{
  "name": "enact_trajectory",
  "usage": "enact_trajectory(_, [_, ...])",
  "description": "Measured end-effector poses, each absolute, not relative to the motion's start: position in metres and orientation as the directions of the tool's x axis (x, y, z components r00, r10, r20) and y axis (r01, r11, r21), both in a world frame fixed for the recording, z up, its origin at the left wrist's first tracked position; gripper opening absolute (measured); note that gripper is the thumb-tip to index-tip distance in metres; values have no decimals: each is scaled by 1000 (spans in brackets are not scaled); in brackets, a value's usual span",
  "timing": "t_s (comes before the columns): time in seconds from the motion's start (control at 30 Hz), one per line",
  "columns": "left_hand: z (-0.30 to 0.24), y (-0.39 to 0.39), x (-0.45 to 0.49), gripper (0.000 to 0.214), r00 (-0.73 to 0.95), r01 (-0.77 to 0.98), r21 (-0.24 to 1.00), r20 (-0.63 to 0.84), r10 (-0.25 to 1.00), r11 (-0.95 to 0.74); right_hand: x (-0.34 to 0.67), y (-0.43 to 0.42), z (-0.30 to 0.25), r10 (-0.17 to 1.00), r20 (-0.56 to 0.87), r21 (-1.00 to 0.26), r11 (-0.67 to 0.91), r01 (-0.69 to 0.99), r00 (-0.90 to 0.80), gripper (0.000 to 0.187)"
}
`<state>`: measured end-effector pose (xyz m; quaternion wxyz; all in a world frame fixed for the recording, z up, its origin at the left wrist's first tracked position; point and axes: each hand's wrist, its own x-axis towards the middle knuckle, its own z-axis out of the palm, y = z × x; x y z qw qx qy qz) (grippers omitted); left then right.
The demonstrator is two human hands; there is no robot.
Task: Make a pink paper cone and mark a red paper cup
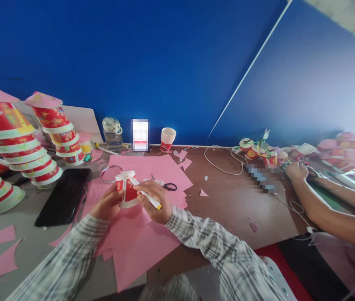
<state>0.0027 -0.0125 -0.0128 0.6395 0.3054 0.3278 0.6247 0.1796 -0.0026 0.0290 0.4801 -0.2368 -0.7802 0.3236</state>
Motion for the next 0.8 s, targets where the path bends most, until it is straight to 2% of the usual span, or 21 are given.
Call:
enact_trajectory(0.43, [-7,-12,0,46,-21,-562,825,-85,996,58,181,-3,23,647,627,-720,694,-5,-434,21])
enact_trajectory(0.8, [-10,-13,-1,46,-25,-573,817,-94,995,63,181,-1,24,667,609,-728,685,31,-431,25])
